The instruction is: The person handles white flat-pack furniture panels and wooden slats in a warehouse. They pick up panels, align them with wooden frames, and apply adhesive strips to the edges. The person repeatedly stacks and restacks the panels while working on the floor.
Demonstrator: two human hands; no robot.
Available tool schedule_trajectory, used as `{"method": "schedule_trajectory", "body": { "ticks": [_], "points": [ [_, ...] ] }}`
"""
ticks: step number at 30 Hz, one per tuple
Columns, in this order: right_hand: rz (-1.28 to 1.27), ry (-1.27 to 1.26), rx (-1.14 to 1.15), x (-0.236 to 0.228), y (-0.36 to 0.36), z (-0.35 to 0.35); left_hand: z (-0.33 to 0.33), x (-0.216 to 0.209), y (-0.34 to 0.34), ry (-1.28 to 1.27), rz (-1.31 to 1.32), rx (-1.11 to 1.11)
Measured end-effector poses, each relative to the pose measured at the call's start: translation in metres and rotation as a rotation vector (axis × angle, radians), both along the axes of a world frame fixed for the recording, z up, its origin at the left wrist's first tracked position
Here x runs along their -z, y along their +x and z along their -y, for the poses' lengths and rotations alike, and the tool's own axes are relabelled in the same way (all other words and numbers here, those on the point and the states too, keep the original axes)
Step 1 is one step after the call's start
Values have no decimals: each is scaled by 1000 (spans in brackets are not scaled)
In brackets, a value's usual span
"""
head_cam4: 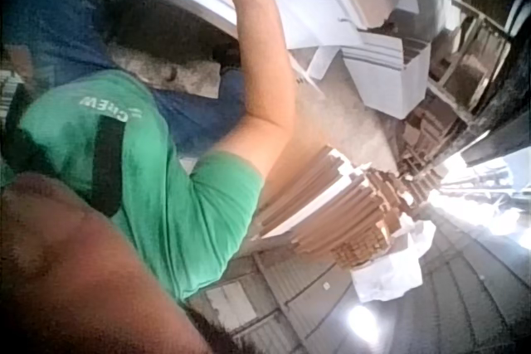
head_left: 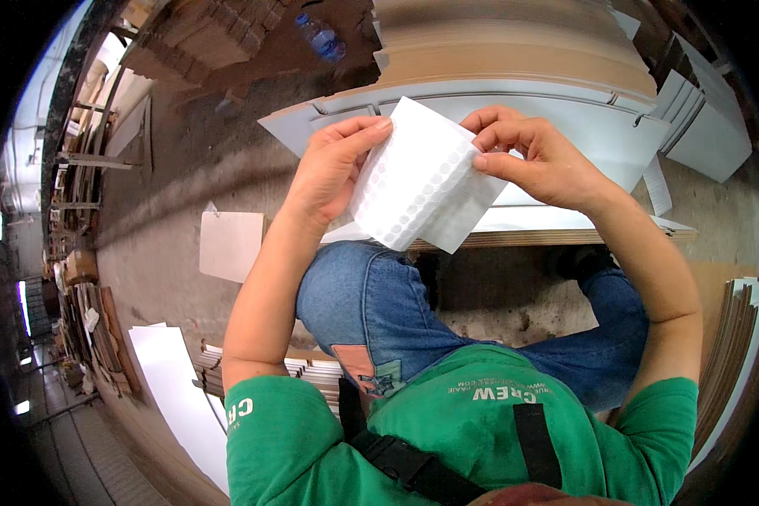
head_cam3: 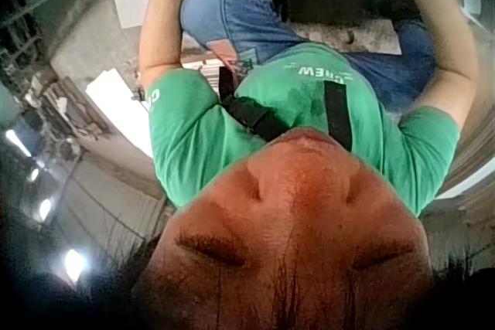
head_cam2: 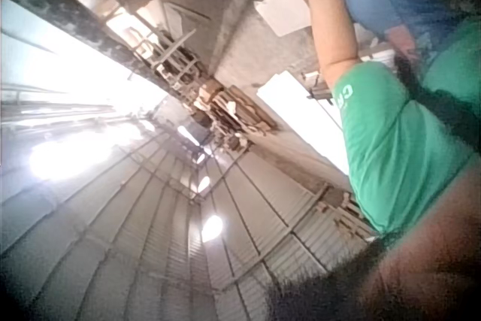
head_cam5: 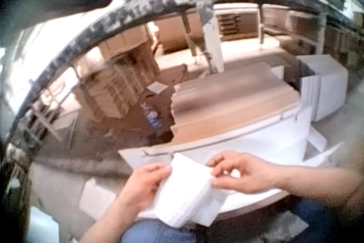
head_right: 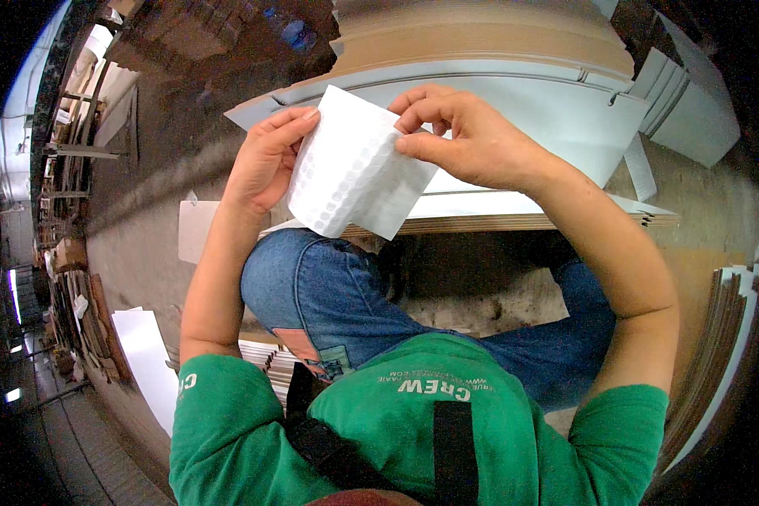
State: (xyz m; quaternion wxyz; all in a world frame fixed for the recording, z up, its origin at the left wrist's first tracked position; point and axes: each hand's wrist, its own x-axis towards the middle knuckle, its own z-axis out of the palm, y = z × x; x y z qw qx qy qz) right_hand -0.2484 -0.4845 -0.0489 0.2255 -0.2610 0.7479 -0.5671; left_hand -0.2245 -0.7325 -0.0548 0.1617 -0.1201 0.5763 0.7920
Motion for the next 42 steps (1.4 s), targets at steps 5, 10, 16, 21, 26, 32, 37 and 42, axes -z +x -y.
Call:
{"method": "schedule_trajectory", "body": {
  "ticks": [5,10,16,21,26,32,37,42],
  "points": [
    [59,-11,7,1,-1,1,0,3,0,-62,-79,11],
    [92,-41,26,4,-2,2,-4,3,1,-101,-131,-2],
    [92,-62,30,6,-3,4,-8,-2,4,-183,-209,33],
    [110,-84,18,5,-3,4,-11,-8,6,-233,-238,73],
    [120,-82,29,0,-1,7,-14,-10,7,-300,-259,92],
    [120,-136,33,1,-1,10,-15,-9,9,-376,-313,120],
    [149,-155,36,2,-1,11,-16,-12,10,-342,-314,130],
    [207,-175,76,-2,2,15,-19,-15,13,-401,-353,178]
  ]
}}
